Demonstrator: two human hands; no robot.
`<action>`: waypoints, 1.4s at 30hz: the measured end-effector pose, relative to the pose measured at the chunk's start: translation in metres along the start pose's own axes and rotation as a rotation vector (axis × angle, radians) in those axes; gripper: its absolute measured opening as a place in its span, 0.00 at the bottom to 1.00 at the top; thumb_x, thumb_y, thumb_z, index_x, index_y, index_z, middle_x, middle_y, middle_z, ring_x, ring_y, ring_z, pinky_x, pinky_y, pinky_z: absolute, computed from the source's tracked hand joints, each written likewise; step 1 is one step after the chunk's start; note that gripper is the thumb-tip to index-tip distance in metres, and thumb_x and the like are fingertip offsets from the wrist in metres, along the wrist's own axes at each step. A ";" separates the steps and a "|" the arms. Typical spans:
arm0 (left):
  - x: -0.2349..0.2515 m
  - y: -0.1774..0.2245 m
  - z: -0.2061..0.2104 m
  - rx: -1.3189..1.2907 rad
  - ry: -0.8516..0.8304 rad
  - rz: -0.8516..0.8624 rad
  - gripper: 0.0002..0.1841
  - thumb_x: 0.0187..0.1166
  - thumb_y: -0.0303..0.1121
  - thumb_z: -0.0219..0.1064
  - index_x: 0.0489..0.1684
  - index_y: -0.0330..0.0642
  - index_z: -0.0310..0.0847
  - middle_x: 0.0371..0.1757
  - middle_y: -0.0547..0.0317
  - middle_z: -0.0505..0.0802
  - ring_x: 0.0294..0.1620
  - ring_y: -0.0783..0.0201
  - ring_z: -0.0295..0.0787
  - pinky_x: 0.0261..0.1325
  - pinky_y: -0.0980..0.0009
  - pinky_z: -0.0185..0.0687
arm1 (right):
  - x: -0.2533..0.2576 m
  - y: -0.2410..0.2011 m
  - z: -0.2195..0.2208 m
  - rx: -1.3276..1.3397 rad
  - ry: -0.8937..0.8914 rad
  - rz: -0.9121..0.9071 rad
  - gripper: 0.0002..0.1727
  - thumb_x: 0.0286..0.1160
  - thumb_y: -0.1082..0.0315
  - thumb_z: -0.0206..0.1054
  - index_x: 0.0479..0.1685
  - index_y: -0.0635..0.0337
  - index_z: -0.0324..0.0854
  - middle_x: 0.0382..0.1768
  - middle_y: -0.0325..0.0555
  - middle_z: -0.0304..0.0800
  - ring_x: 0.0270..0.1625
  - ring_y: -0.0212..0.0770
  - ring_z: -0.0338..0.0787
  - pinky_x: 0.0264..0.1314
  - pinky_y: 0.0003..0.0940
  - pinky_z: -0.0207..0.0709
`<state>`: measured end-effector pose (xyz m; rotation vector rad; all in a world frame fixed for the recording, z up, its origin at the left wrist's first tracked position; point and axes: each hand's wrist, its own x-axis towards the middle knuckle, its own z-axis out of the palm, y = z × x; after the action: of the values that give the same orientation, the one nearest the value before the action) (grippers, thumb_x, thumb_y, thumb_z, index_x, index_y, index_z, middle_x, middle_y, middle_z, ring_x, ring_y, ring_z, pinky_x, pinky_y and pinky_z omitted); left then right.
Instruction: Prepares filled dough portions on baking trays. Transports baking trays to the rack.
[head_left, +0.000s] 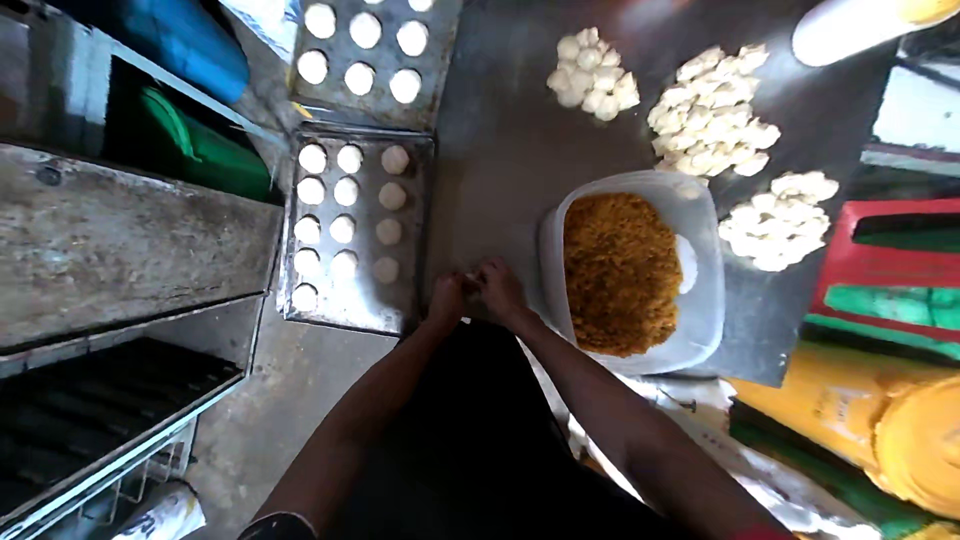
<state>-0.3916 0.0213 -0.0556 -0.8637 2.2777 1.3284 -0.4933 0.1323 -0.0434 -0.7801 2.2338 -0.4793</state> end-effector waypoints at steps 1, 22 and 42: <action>0.000 -0.001 -0.010 -0.032 -0.029 0.019 0.15 0.80 0.38 0.70 0.57 0.39 0.89 0.62 0.44 0.91 0.65 0.49 0.88 0.73 0.50 0.81 | -0.002 -0.006 -0.003 -0.033 -0.026 -0.001 0.17 0.81 0.63 0.68 0.65 0.57 0.83 0.70 0.58 0.82 0.67 0.60 0.86 0.66 0.61 0.82; -0.168 -0.188 -0.192 -0.427 0.663 -0.266 0.12 0.82 0.32 0.70 0.59 0.39 0.89 0.49 0.55 0.97 0.47 0.65 0.96 0.60 0.60 0.92 | 0.019 -0.163 0.190 -0.321 0.043 -0.975 0.30 0.93 0.46 0.49 0.86 0.50 0.71 0.92 0.43 0.60 0.95 0.46 0.53 0.95 0.58 0.49; -0.050 -0.121 -0.177 -0.013 0.692 -0.318 0.16 0.76 0.44 0.75 0.51 0.41 0.93 0.47 0.47 0.97 0.51 0.48 0.95 0.61 0.39 0.85 | 0.108 0.010 -0.228 0.165 0.375 -0.132 0.17 0.90 0.61 0.61 0.66 0.61 0.84 0.58 0.60 0.91 0.56 0.57 0.93 0.62 0.59 0.85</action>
<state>-0.2746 -0.1615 -0.0179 -1.8265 2.4391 0.9957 -0.7241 0.0935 0.0513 -0.8052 2.4499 -0.9265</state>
